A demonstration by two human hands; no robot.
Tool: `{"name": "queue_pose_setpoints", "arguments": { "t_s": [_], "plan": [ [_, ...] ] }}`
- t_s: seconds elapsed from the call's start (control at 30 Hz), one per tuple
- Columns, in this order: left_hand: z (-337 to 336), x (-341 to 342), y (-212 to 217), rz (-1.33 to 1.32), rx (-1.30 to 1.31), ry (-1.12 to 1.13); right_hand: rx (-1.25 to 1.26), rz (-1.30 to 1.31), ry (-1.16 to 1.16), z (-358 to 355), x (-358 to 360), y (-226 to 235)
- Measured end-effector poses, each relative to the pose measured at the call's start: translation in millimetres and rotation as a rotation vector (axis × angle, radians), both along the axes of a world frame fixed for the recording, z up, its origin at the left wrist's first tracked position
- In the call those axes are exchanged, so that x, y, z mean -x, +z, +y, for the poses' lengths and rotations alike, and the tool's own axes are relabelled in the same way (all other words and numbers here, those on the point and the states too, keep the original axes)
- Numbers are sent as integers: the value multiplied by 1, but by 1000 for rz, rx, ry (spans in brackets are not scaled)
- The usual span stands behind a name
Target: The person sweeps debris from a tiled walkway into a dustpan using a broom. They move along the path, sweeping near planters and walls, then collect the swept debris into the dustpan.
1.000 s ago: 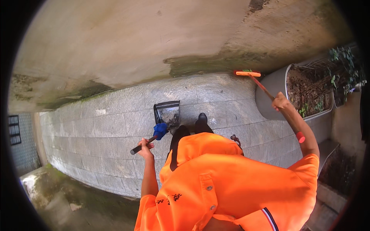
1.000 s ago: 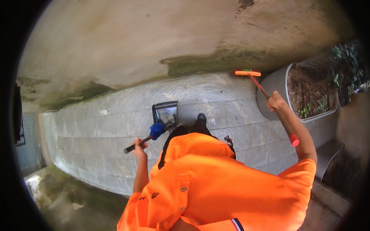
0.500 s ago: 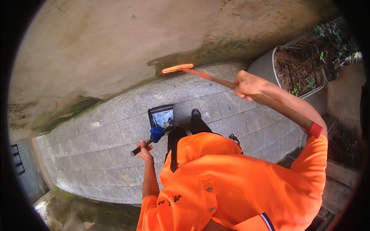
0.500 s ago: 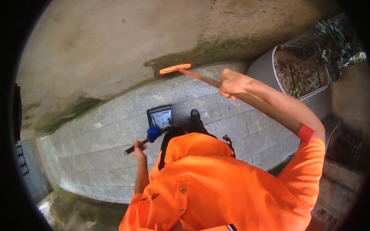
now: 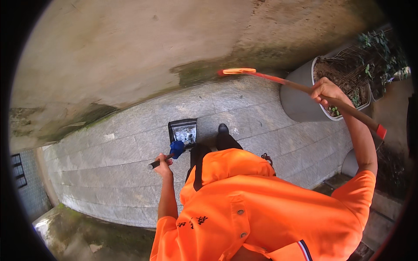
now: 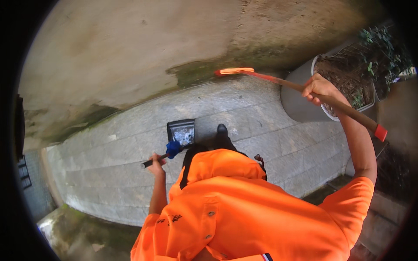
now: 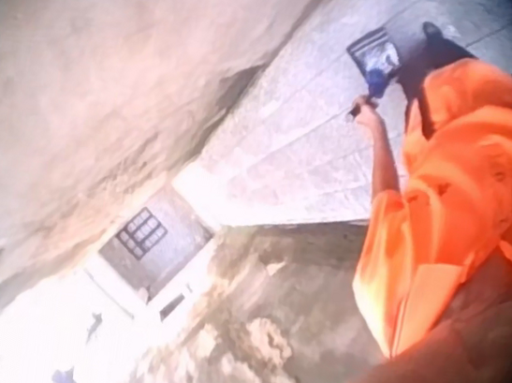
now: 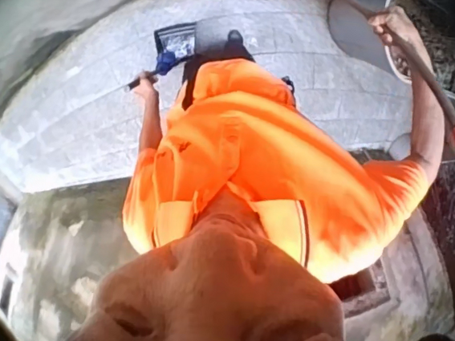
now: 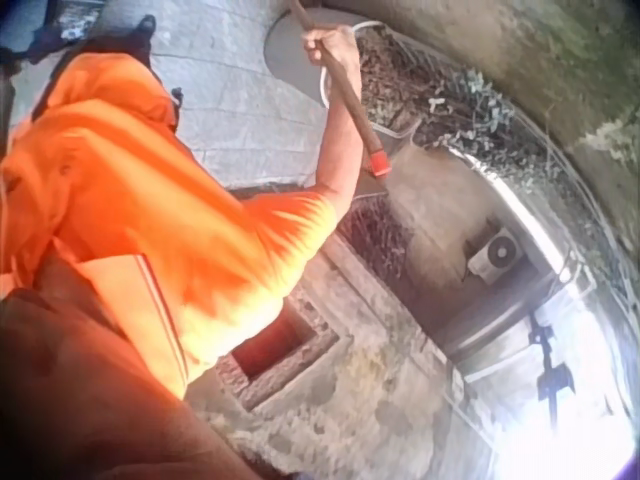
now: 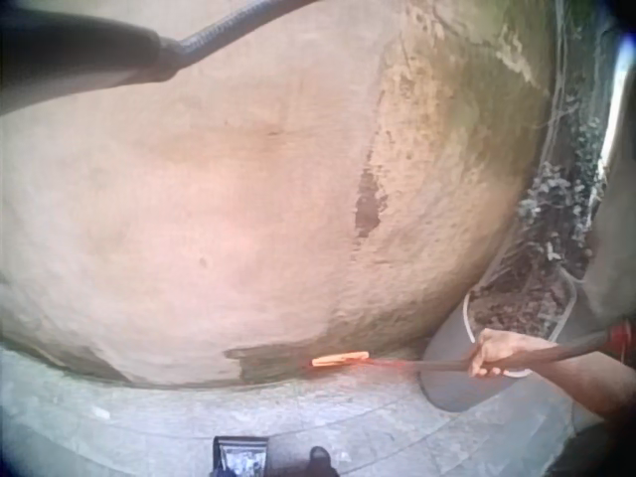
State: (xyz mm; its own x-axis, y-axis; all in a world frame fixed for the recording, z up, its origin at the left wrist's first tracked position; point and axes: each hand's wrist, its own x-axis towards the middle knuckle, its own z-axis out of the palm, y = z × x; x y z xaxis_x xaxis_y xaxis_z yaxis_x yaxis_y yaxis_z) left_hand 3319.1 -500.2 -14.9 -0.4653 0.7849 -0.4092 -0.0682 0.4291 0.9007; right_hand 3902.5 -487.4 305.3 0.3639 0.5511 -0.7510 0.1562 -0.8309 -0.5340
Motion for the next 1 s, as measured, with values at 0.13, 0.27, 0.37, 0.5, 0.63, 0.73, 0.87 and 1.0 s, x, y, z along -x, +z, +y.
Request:
{"name": "queue_pose_setpoints", "arguments": {
  "t_s": [0.13, 0.27, 0.37, 0.5, 0.63, 0.73, 0.87, 1.0],
  "plan": [
    [-9, 7, 2, -34, -65, 38, 87, -52, 100, 9, -26, -16],
    [-30, 18, 7, -71, -98, 121, 110, -278, 270, 35, -17, -40],
    [-46, 25, 4, -88, -98, 178, 123, -501, 375, 53, 4, -55],
    [-59, 27, 3, -72, -74, 251, 203, -406, 430, 74, 45, -44],
    [-76, 35, -5, -57, -92, 348, 175, -308, 599, 86, 114, -12],
    [-86, 45, -8, -27, -87, 367, 64, -85, 755, 106, 142, -22],
    [-99, 54, -16, -17, -111, 394, -39, 92, 578, 121, 216, -72],
    [-94, 72, -11, 0, -134, 473, -104, 210, 749, 131, 241, -138]
  ]
}}
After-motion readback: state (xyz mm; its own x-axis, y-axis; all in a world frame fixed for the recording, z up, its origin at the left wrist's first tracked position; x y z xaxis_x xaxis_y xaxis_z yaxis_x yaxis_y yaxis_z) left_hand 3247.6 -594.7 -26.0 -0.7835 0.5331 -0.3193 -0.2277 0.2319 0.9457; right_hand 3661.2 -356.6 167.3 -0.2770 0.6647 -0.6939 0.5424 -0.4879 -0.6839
